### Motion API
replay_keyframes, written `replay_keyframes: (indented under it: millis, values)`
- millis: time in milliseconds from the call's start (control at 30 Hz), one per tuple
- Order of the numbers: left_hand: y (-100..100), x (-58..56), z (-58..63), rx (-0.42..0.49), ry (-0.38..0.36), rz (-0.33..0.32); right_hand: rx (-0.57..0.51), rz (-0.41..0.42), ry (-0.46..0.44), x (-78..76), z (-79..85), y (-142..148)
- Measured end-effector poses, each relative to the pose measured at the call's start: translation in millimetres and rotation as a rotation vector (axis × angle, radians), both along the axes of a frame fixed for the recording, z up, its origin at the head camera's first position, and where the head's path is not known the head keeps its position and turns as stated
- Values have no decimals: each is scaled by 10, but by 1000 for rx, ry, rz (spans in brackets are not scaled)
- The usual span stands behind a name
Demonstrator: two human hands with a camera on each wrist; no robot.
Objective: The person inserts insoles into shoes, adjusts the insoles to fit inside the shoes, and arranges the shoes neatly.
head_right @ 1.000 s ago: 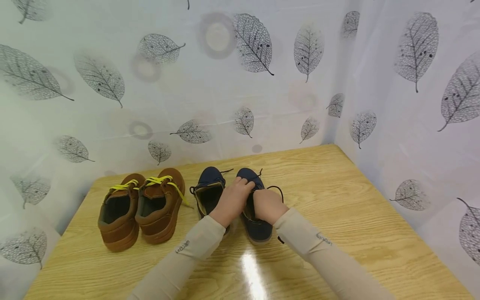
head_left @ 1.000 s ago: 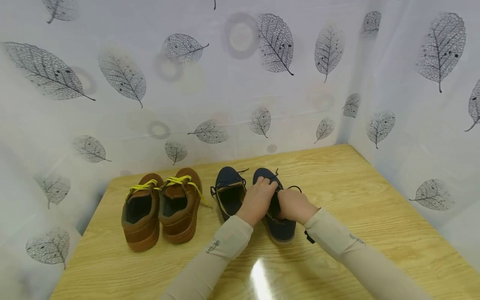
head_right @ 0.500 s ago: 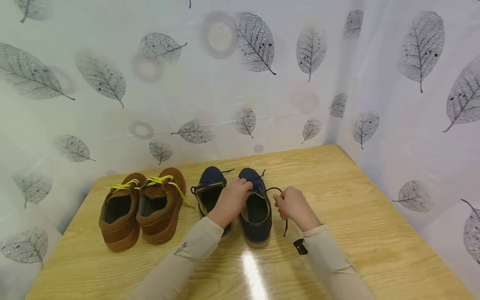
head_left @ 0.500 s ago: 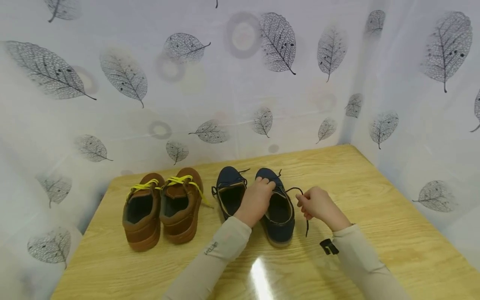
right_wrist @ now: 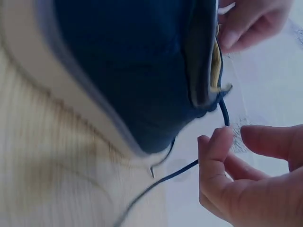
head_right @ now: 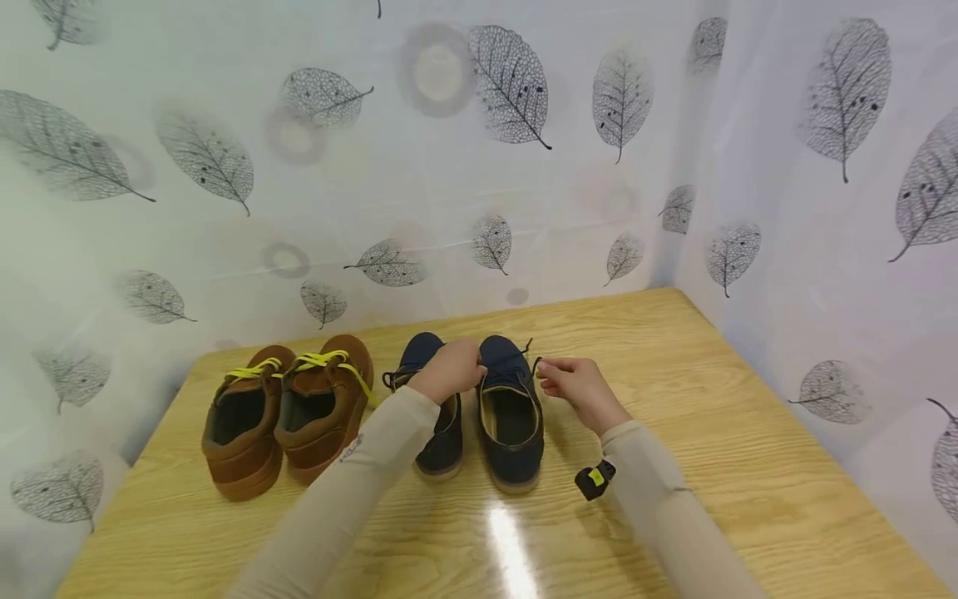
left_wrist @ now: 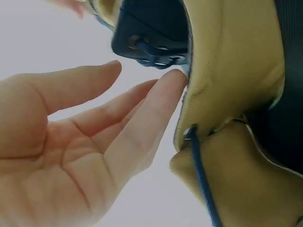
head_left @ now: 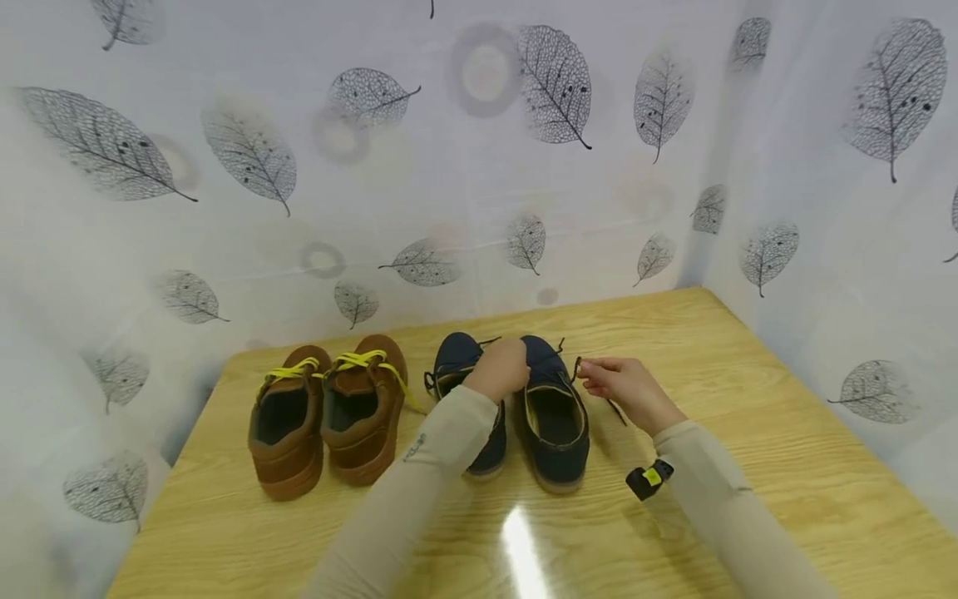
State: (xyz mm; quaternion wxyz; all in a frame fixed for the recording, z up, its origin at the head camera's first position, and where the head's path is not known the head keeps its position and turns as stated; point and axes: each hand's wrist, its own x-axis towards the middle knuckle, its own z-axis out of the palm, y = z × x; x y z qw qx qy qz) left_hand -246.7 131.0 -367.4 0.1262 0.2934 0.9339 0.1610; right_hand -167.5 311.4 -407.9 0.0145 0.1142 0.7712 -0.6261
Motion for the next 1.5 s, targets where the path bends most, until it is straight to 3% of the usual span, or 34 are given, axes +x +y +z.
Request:
replay_keyframes:
  millis: [167,267,367,500,633,867,967,1067,1167,1267,1400,1500]
  values:
    - [181,-283,-120,-101,-137,3,-46,18,-45,-171,-5,-74]
    - [252,-416,-194,-136,-158,16,12,18,-71,-259,-4,-94]
    - [298,-475,-230,-162,-154,27,52,32,-88,-329,-11,-97]
    - [332,-459,-228,-168,-131,72,49,33,-89,-390,-31,-118]
    - [340,-428,-219,-118,-106,126,51,22,-58,-438,-19,-131]
    - [355,-476,-271,-61,-37,117,26,22,48,-585,155,-143]
    - [339,-488,-255,35,-22,152,-2,24,129,-658,232,-129]
    - [315,-490,-221,186,-9,208,-6,31,201,-734,256,-92]
    - [283,-502,-204,286,-2,237,33,71,213,-815,218,-60]
    - [257,-517,-225,261,-11,194,102,136,146,-875,137,-27]
    - [222,-492,-223,183,-126,101,205,241,27,-897,30,12]
    - [183,-463,-151,144,-180,56,287,294,20,-877,-10,20]
